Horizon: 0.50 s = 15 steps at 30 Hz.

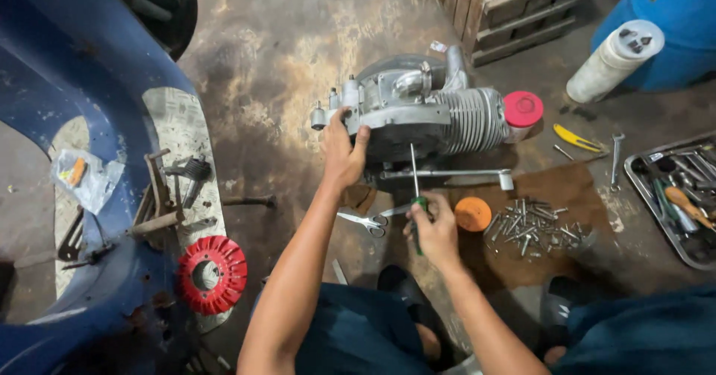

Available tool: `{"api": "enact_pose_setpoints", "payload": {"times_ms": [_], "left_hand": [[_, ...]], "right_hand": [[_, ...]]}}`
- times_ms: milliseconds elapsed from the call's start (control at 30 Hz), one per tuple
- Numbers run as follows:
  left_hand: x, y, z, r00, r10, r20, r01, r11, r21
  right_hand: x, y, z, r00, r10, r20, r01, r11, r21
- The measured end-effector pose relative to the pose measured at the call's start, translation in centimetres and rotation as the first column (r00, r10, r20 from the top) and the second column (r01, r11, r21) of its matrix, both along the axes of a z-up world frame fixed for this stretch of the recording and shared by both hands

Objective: The person works on a disassembled engine block, sorting through a pile of bolts and nuts on a cloth. They select a bolt, pick up a screwdriver from a tray, and use it to tighten a bolt into the engine casing.

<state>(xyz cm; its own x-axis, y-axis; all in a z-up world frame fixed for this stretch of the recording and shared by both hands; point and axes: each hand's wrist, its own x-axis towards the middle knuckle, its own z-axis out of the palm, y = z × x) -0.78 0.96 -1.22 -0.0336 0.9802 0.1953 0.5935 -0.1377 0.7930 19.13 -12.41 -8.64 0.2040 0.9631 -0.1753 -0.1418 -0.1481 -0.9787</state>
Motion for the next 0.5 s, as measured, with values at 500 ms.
{"api": "enact_pose_setpoints", "payload": {"times_ms": [500], "left_hand": [[0.4, 0.7, 1.1, 1.000, 0.007, -0.005, -0.007, 0.998, 0.067]], "right_hand": [[-0.8, 0.9, 3.3, 0.858, 0.037, -0.512, -0.037, 0.999, 0.010]]}}
